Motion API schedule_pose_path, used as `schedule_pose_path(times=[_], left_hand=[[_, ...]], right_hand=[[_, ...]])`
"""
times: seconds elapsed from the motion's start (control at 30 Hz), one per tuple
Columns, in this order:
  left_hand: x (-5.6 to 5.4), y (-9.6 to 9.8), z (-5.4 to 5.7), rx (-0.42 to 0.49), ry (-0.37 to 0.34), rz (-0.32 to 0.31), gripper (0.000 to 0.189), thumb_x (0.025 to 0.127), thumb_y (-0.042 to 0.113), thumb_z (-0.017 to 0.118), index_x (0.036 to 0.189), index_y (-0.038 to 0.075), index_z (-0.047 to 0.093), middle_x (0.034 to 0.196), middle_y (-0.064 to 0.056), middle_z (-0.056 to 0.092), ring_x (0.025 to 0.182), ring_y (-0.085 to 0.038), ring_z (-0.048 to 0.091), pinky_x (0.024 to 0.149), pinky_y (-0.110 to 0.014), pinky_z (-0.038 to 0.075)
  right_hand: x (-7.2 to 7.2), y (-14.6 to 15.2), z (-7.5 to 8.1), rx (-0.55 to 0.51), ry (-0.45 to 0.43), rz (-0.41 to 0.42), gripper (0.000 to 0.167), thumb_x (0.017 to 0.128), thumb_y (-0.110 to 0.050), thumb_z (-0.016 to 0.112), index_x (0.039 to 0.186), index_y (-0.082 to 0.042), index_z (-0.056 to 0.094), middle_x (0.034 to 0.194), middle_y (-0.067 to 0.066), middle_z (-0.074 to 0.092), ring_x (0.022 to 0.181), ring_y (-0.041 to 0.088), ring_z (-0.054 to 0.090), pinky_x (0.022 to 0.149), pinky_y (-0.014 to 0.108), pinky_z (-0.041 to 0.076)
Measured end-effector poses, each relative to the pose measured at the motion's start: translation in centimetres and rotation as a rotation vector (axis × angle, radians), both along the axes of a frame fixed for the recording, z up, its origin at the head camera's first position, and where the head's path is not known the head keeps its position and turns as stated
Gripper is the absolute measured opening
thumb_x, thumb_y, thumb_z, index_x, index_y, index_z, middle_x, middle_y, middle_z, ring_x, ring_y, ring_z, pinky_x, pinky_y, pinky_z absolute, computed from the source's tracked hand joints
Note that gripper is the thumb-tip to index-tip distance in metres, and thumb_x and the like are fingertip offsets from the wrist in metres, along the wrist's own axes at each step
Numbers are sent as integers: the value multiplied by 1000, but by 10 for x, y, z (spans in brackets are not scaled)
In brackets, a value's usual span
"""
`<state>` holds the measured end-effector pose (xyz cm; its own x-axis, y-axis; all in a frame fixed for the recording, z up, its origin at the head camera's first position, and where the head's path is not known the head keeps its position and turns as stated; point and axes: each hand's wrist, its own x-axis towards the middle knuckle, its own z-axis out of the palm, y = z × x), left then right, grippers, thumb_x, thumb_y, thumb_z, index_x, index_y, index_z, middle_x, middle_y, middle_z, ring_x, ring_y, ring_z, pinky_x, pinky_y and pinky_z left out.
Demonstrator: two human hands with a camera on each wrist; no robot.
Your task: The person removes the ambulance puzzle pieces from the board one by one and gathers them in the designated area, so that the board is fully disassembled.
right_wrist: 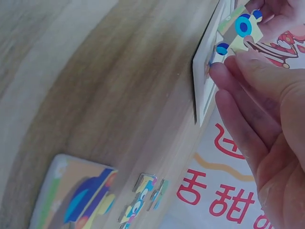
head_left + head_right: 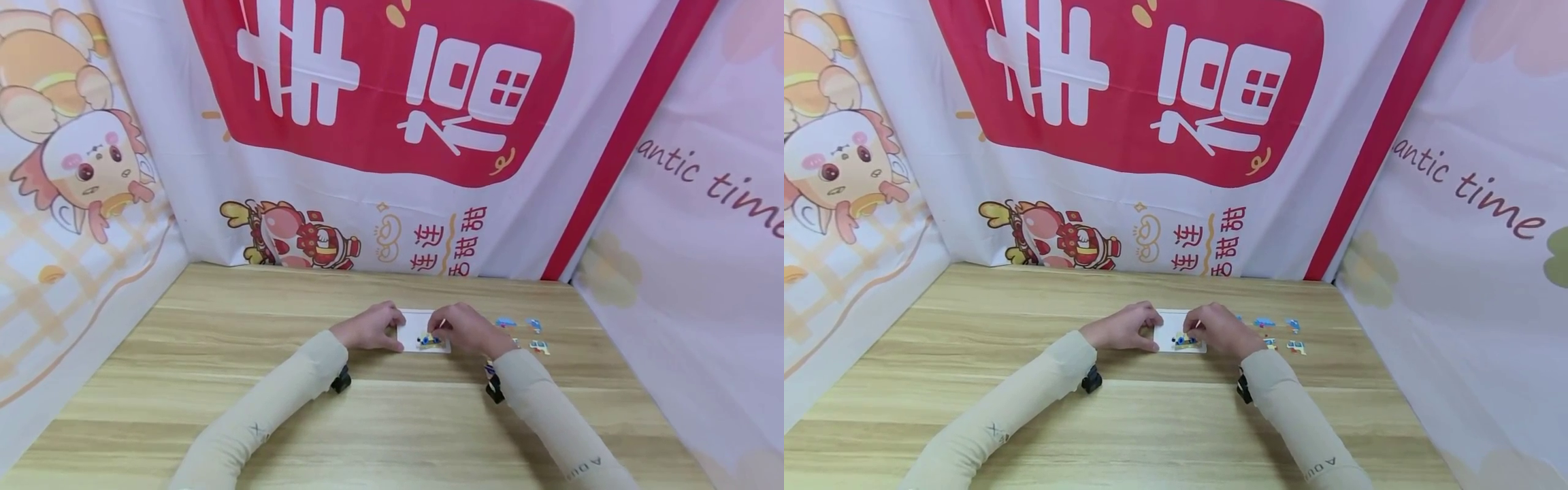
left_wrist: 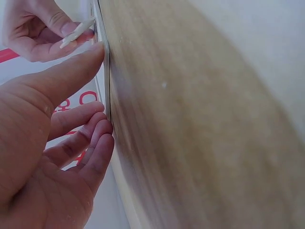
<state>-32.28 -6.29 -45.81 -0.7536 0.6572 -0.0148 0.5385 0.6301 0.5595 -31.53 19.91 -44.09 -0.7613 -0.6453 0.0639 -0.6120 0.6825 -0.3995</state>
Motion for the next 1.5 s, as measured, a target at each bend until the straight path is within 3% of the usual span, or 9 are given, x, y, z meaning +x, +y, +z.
schedule_pose_path(times=[0.57,0.67,0.9,1.27,1.5], left_hand=[[-1,-1,0,2,3,0,56,89,25,87,135,-1,66,125,-12,61,116,-26,61,108,-42,52],[0,-1,1,-4,6,1,57,89,25,86,136,-1,65,126,-12,61,117,-26,61,109,-42,52],[0,-1,2,-26,7,9,57,89,26,86,136,0,66,126,-11,60,116,-23,61,109,-41,53],[2,2,0,-23,23,-11,58,89,25,87,136,-2,66,126,-13,62,113,-23,61,109,-40,53],[3,2,2,-23,26,-13,58,89,26,87,136,-2,66,128,-13,62,116,-24,61,110,-41,53]], right_hand=[[0,14,18,-18,-94,-16,10,101,-11,71,93,-14,76,89,-6,74,82,5,64,79,26,58],[4,26,24,-15,-102,-3,10,100,-8,70,92,-13,75,87,-4,72,79,7,61,75,25,57],[18,65,33,35,-147,-87,10,102,-14,70,94,-17,74,88,-1,73,76,7,61,70,24,55],[39,136,40,45,-145,-151,9,100,-9,71,91,-12,71,83,-4,67,74,6,57,67,23,52],[52,159,43,36,-196,-33,10,95,0,71,91,-9,74,85,0,71,78,5,60,68,22,54]])
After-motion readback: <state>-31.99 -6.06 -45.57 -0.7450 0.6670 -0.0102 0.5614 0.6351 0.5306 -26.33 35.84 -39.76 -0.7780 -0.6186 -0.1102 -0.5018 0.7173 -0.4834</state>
